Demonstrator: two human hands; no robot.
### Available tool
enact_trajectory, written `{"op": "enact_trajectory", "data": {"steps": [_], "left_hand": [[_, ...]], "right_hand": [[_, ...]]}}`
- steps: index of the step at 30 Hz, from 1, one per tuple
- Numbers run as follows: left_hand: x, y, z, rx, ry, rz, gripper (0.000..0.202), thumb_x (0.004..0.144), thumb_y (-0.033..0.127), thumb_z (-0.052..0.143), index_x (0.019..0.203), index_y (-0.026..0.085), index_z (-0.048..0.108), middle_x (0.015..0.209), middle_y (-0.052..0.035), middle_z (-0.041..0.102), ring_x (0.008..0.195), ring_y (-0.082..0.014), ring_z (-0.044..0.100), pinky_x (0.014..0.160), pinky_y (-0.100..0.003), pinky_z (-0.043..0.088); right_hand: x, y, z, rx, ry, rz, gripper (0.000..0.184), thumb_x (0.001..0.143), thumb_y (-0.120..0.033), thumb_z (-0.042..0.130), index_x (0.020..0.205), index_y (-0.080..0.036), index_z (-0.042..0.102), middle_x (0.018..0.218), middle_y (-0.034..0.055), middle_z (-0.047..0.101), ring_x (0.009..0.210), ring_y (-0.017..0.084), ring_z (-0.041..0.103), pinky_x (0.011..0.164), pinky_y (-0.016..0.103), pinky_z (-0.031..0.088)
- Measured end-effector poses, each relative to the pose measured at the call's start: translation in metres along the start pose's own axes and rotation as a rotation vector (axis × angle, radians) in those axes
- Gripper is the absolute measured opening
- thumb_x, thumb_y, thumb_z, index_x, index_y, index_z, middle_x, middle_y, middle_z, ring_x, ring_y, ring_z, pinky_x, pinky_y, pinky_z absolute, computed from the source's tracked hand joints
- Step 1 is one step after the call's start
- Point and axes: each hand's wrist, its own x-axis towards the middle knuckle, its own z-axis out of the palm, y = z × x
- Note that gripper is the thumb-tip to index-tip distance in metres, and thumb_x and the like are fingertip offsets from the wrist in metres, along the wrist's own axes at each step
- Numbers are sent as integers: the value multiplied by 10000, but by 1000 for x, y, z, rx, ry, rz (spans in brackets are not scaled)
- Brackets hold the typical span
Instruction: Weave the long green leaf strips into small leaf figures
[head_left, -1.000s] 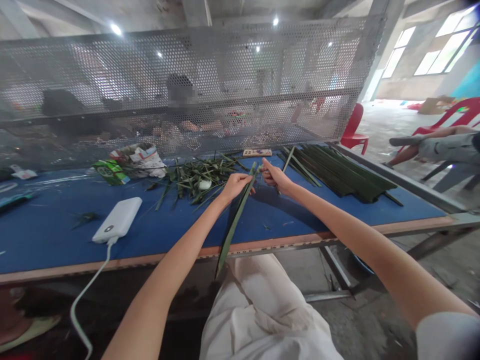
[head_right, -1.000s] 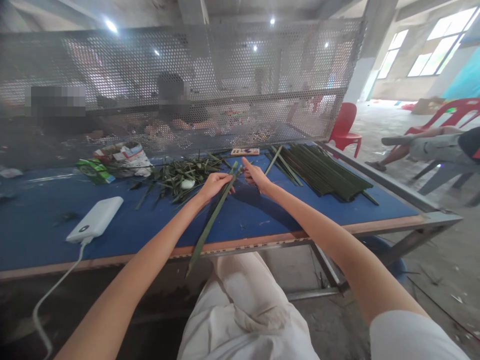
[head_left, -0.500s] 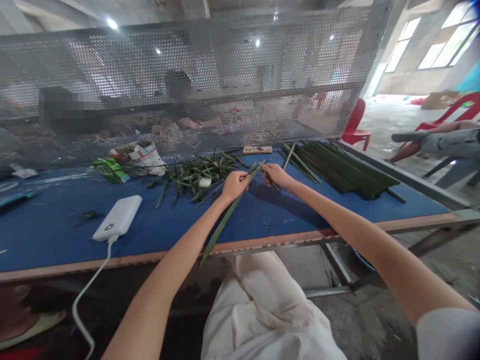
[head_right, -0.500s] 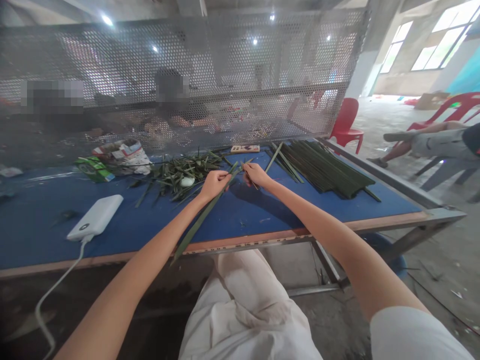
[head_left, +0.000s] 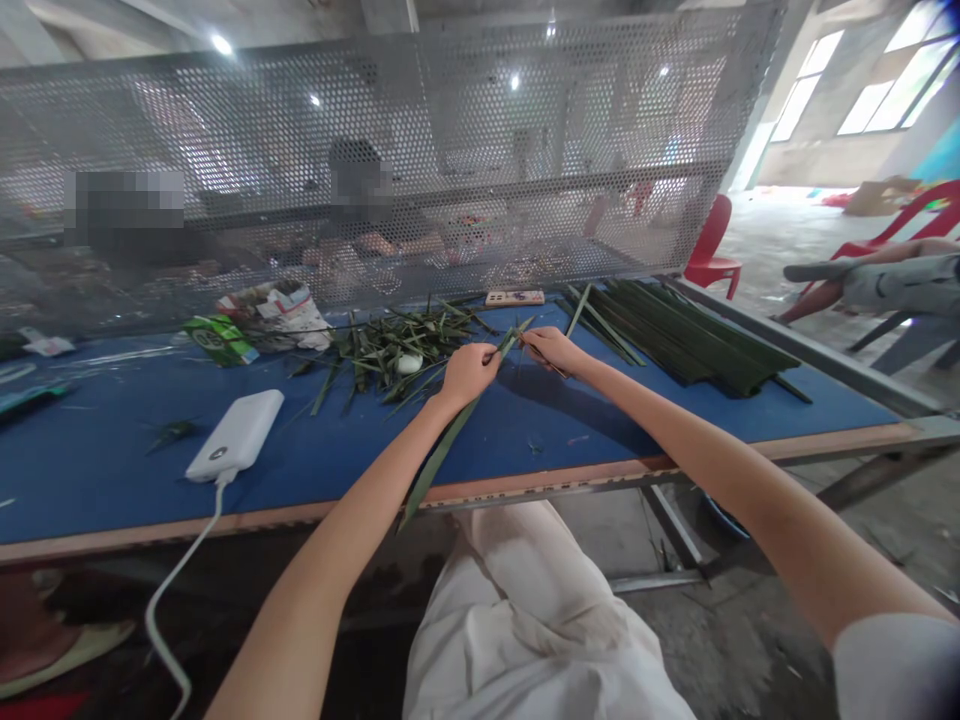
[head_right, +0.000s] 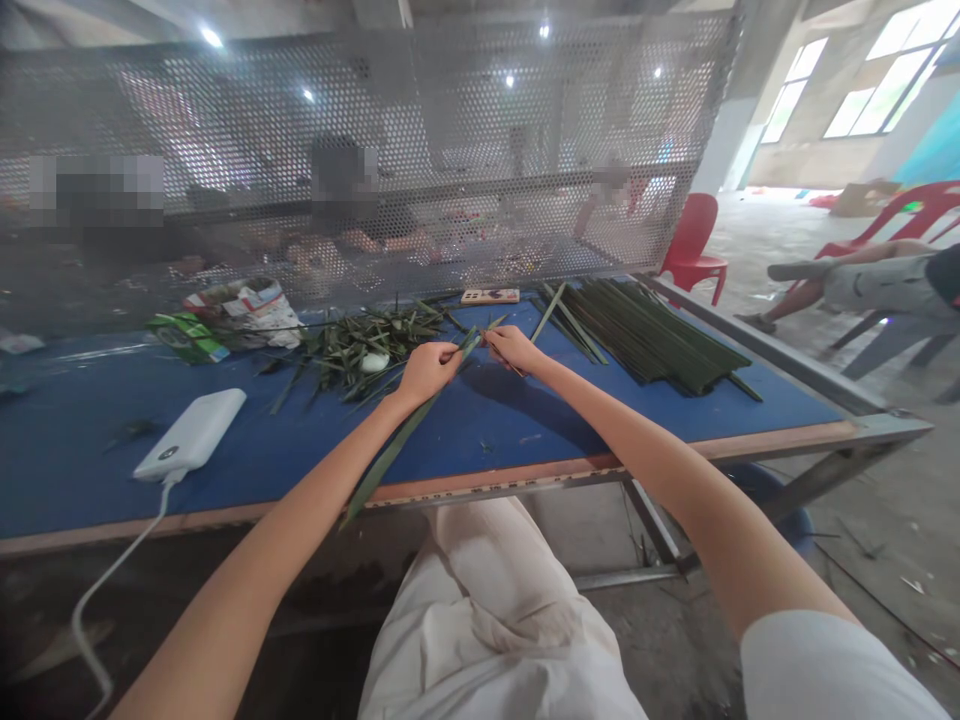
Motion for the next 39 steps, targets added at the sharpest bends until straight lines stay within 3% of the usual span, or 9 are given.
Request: {"op": "enact_trajectory", "data": {"steps": [3,5,10,23,29,35,39], "left_hand": [[0,0,1,240,98,79,334,860,270,502,535,206,469,527,-28,483,591,-177,481,585,-274,266],[0,-1,1,299,85,98,329,869,266,488,547,201,502,537,-38,494,593,-179,484,579,-275,263],[0,-4,2,332,86,91,318,877,271,488,573,194,540,550,-43,507,601,-185,493,574,-274,261],[2,-5,4,366,88,88,313,877,233,469,587,185,576,572,-56,566,601,-189,537,606,-274,299],[3,-6,3,192,35,76,376,908,257,447,541,193,501,524,-28,586,547,-155,536,630,-256,363],[8,-8,6,-236,-88,-21,314,906,320,515,624,196,458,513,11,584,421,-115,514,504,-231,380],[10,-2,6,-362,-150,-119,244,922,270,495,712,158,552,520,3,605,377,-106,503,457,-224,369]], "right_hand": [[0,1,-3,-56,-25,-21,321,932,-179,437,643,-168,575,352,-65,380,274,70,314,305,190,256],[-1,1,-5,-72,-37,-17,309,929,-190,452,648,-169,580,354,-66,379,275,72,307,300,195,239],[-6,-4,-5,-70,-69,-19,287,912,-194,513,637,-161,588,369,-66,391,283,56,303,307,185,220],[-11,-11,13,-108,-166,-1,305,924,-150,470,638,-166,575,359,-65,422,274,62,342,321,179,248],[-6,-2,13,85,-92,32,64,886,-154,547,897,-162,609,424,-66,495,332,79,408,354,181,295],[-3,0,11,312,-89,87,168,883,-160,555,1045,-129,588,481,-84,425,407,52,361,391,160,266],[0,-1,-1,321,2,57,212,898,-147,512,1104,-130,555,497,-95,388,423,52,325,407,161,259]]}}
